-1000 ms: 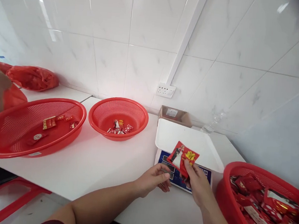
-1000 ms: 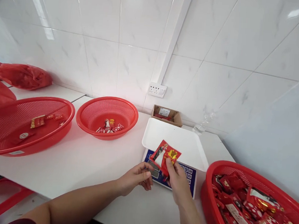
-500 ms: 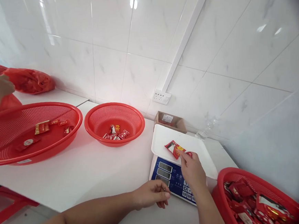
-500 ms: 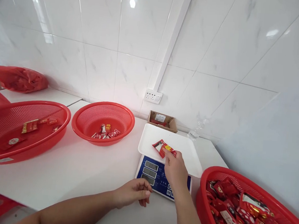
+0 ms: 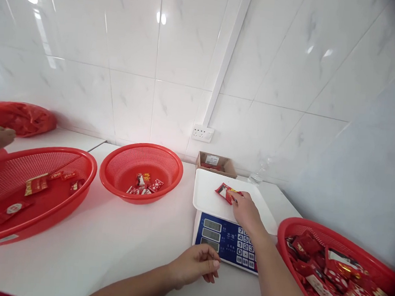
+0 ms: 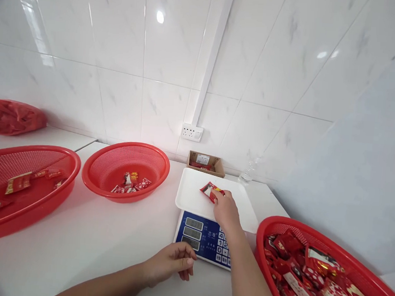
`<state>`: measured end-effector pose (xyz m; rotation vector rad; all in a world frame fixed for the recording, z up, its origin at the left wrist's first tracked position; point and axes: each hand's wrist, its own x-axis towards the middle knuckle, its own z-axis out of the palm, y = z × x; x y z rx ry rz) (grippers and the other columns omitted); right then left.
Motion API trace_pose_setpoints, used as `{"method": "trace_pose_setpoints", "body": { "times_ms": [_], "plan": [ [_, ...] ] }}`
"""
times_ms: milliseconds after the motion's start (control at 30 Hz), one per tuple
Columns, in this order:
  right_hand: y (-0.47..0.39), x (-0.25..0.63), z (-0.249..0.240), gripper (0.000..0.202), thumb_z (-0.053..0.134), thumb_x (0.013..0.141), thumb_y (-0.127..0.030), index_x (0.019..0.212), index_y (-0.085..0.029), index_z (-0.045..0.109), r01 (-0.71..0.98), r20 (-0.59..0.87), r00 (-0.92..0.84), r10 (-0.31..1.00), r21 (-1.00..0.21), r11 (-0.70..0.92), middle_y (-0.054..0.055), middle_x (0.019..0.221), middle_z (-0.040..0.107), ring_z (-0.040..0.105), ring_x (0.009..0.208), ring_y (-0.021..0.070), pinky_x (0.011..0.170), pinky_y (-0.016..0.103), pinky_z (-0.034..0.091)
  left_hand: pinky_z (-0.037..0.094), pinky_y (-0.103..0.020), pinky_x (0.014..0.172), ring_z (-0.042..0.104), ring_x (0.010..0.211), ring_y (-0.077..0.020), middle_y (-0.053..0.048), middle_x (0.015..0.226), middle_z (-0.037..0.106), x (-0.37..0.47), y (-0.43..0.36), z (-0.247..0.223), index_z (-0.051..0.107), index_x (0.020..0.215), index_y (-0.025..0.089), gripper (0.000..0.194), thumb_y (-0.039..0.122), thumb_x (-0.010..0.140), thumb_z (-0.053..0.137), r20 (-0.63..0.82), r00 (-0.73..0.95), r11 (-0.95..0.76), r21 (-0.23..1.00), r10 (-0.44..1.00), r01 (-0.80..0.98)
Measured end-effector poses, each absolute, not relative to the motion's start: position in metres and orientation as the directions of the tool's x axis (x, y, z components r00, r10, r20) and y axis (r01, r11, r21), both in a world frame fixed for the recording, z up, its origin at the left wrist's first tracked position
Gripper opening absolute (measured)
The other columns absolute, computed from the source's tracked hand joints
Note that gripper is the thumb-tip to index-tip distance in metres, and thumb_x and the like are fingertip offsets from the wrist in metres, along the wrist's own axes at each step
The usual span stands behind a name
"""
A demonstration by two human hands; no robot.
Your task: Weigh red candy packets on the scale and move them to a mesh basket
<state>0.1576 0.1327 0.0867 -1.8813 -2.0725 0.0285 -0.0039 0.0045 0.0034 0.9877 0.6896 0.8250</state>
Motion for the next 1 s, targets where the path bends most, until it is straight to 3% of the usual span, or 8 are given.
{"method": "trace_pose_setpoints", "body": {
  "times_ms": [133, 267, 467, 667, 867, 1000],
  "plan": [
    [0.121, 0.162, 0.090, 0.044, 0.043, 0.082, -0.021, 0.125, -0.017, 0.049, 0.917, 0.264, -0.020, 0.964, -0.380, 0.123, 0.011, 0.109, 0.056, 0.055, 0.099, 0.0213, 0.086, 0.032, 0.041, 0.039, -0.025, 0.055, 0.052, 0.052, -0.0098, 0.001, 0.062, 0.057, -0.004, 0.005, 0.005, 0.052, 0.084, 0.013, 0.052, 0.055, 0.059, 0.070, -0.132, 0.524, 0.314, 0.909, 0.842, -0.275],
    [0.102, 0.159, 0.092, 0.043, 0.049, 0.079, -0.024, 0.122, -0.020, 0.051, 0.837, 0.295, -0.105, 0.950, -0.490, 0.244, 0.007, 0.110, 0.059, 0.055, 0.101, 0.0198, 0.090, 0.033, 0.040, 0.039, -0.025, 0.055, 0.052, 0.053, -0.0106, 0.000, 0.064, 0.058, -0.005, 0.004, 0.011, 0.052, 0.086, 0.014, 0.050, 0.056, 0.063, 0.067, -0.140, 0.509, 0.317, 0.906, 0.850, -0.281],
    [0.099, 0.151, 0.089, 0.045, 0.051, 0.077, -0.018, 0.121, -0.019, 0.052, 0.786, 0.289, -0.182, 0.940, -0.532, 0.315, 0.008, 0.123, 0.054, 0.050, 0.113, 0.0184, 0.099, 0.034, 0.036, 0.039, -0.025, 0.058, 0.053, 0.055, -0.0110, -0.001, 0.066, 0.058, -0.006, 0.002, 0.015, 0.053, 0.088, 0.012, 0.048, 0.053, 0.067, 0.066, -0.148, 0.533, 0.318, 0.916, 0.833, -0.244],
    [0.095, 0.159, 0.089, 0.051, 0.046, 0.081, -0.017, 0.131, -0.017, 0.042, 0.880, 0.296, -0.140, 0.945, -0.400, 0.256, 0.011, 0.140, 0.037, 0.032, 0.129, 0.0215, 0.106, 0.038, 0.028, 0.040, -0.025, 0.062, 0.054, 0.062, -0.0116, -0.002, 0.072, 0.059, -0.009, 0.005, 0.012, 0.054, 0.092, 0.014, 0.041, 0.050, 0.074, 0.062, -0.124, 0.539, 0.286, 0.931, 0.833, -0.228],
    [0.062, 0.205, 0.109, 0.044, 0.043, 0.084, -0.027, 0.128, -0.025, 0.046, 0.942, 0.330, -0.059, 0.942, -0.295, 0.162, 0.007, 0.138, 0.040, 0.036, 0.126, 0.0215, 0.102, 0.040, 0.033, 0.040, -0.025, 0.065, 0.053, 0.066, -0.0117, -0.001, 0.076, 0.058, -0.010, 0.006, 0.012, 0.054, 0.095, 0.016, 0.036, 0.047, 0.079, 0.060, -0.142, 0.566, 0.307, 0.929, 0.812, -0.207],
    [0.048, 0.270, 0.115, 0.044, 0.041, 0.084, -0.027, 0.127, -0.021, 0.048, 0.978, 0.225, 0.039, 0.974, -0.208, 0.009, 0.009, 0.133, 0.047, 0.040, 0.123, 0.0244, 0.100, 0.040, 0.034, 0.040, -0.026, 0.067, 0.053, 0.069, -0.0129, -0.002, 0.077, 0.058, -0.009, 0.004, 0.015, 0.055, 0.095, 0.016, 0.035, 0.046, 0.079, 0.060, -0.166, 0.600, 0.321, 0.933, 0.783, -0.161]
  ]
}}
